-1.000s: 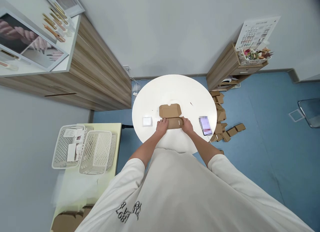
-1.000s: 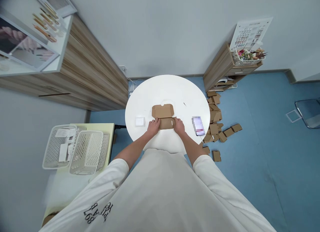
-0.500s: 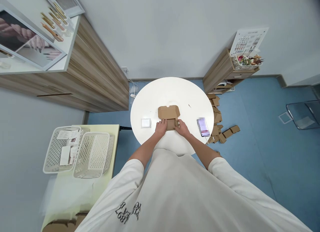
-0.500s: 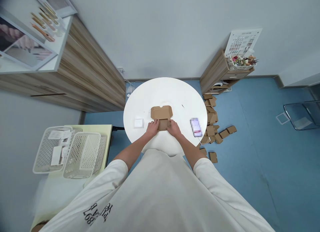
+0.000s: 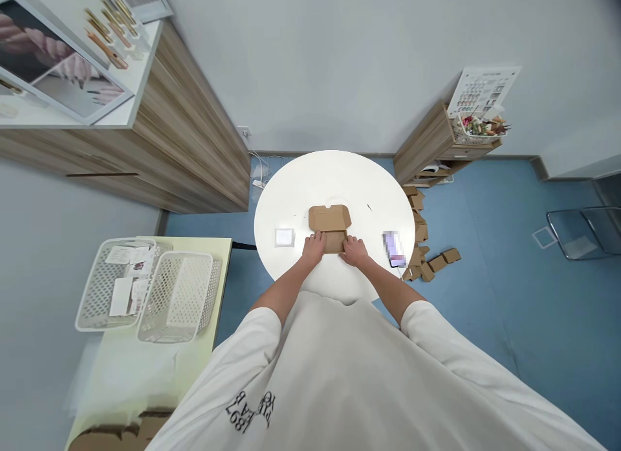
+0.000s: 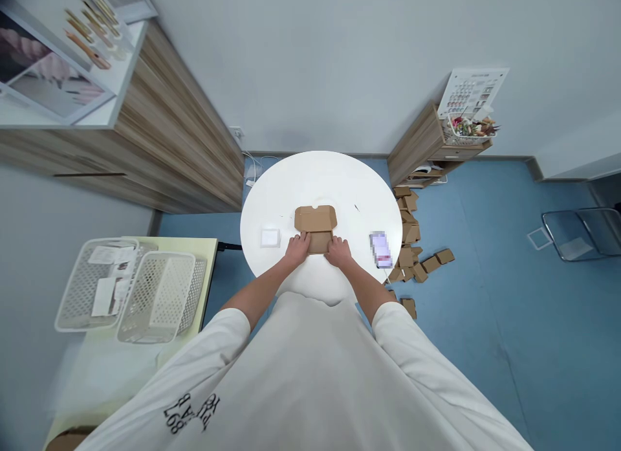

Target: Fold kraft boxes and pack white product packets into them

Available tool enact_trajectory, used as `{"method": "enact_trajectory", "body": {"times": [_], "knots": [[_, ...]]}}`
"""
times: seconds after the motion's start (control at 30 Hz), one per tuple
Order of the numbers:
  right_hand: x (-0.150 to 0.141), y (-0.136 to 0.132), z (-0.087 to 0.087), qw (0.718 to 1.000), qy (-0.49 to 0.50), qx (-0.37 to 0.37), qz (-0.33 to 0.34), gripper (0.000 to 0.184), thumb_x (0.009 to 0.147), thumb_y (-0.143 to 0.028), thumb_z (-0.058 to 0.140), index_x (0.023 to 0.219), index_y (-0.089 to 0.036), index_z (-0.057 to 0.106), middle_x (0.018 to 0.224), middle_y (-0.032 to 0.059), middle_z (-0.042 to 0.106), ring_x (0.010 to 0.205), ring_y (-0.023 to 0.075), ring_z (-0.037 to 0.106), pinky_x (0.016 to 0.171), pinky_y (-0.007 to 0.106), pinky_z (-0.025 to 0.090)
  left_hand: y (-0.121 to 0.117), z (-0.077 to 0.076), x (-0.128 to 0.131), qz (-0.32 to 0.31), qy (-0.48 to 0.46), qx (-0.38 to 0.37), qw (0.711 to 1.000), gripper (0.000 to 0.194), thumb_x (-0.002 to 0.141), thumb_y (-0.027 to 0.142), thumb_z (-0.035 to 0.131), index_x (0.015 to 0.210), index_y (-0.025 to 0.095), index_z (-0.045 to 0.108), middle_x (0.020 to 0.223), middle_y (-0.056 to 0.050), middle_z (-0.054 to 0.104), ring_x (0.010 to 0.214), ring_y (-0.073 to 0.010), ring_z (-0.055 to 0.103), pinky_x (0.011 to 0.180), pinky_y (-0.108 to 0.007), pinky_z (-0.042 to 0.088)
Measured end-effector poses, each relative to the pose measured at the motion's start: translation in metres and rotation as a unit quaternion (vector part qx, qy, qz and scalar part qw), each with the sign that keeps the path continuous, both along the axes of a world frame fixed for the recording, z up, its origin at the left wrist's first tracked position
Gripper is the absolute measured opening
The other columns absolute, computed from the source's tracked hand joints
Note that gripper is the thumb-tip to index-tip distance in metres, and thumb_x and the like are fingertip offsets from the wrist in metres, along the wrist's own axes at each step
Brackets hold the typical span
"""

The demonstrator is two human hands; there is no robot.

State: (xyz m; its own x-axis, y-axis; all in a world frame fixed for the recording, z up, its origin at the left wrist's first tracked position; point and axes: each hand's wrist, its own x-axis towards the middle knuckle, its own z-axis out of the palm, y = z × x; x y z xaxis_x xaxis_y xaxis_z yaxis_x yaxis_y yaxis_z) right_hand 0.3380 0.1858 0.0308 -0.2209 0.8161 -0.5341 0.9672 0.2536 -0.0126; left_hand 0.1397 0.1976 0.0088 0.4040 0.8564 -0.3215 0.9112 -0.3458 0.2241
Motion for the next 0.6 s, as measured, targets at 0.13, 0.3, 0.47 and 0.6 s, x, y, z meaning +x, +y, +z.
{"method": "enact_trajectory", "body": {"times": [0.13, 0.3, 0.47, 0.6], "knots": [[-0.01, 0.002, 0.0, 1.0, -0.028, -0.011, -0.008, 0.058, 0.094, -0.052, 0.058, 0.132, -0.009, 0.059, 0.133, 0.0233, 0.051, 0.12, 0.0342, 0.047, 0.098, 0.045, 0.039, -0.001, 0.003, -0.001, -0.004, -0.001, 0.0, 1.0, 0.076, 0.082, 0.013, 0.067, 0.151, 0.016, 0.035, 0.16, -0.022, 0.033, 0.131, -0.0365, 0.047, 0.102, -0.045, 0.038], [-0.019, -0.001, -0.001, 0.998, -0.035, -0.008, -0.048, 0.058, 0.094, -0.05, 0.059, 0.134, -0.009, 0.057, 0.133, 0.0239, 0.049, 0.121, 0.0341, 0.047, 0.098, 0.045, 0.041, -0.002, 0.001, -0.001, -0.008, -0.001, 0.01, 1.0, 0.075, 0.082, 0.012, 0.066, 0.15, 0.017, 0.036, 0.161, -0.021, 0.034, 0.129, -0.0356, 0.048, 0.101, -0.045, 0.038], [-0.016, -0.004, 0.0, 0.998, -0.013, -0.005, -0.062, 0.058, 0.091, -0.036, 0.065, 0.141, -0.013, 0.048, 0.146, 0.0223, 0.038, 0.118, 0.0318, 0.049, 0.094, 0.04, 0.045, -0.002, -0.003, 0.0, 0.0, -0.014, 0.003, 1.0, 0.075, 0.08, 0.01, 0.066, 0.149, 0.019, 0.038, 0.16, -0.02, 0.035, 0.129, -0.0352, 0.048, 0.101, -0.045, 0.039], [-0.009, 0.0, 0.001, 0.999, 0.02, 0.019, -0.039, 0.073, 0.09, -0.021, 0.063, 0.154, -0.016, 0.028, 0.163, 0.0201, 0.018, 0.116, 0.0296, 0.05, 0.093, 0.038, 0.046, -0.001, -0.002, -0.001, -0.003, -0.012, 0.003, 1.0, 0.075, 0.08, 0.01, 0.067, 0.149, 0.018, 0.039, 0.16, -0.021, 0.034, 0.13, -0.0365, 0.047, 0.102, -0.046, 0.039]]}}
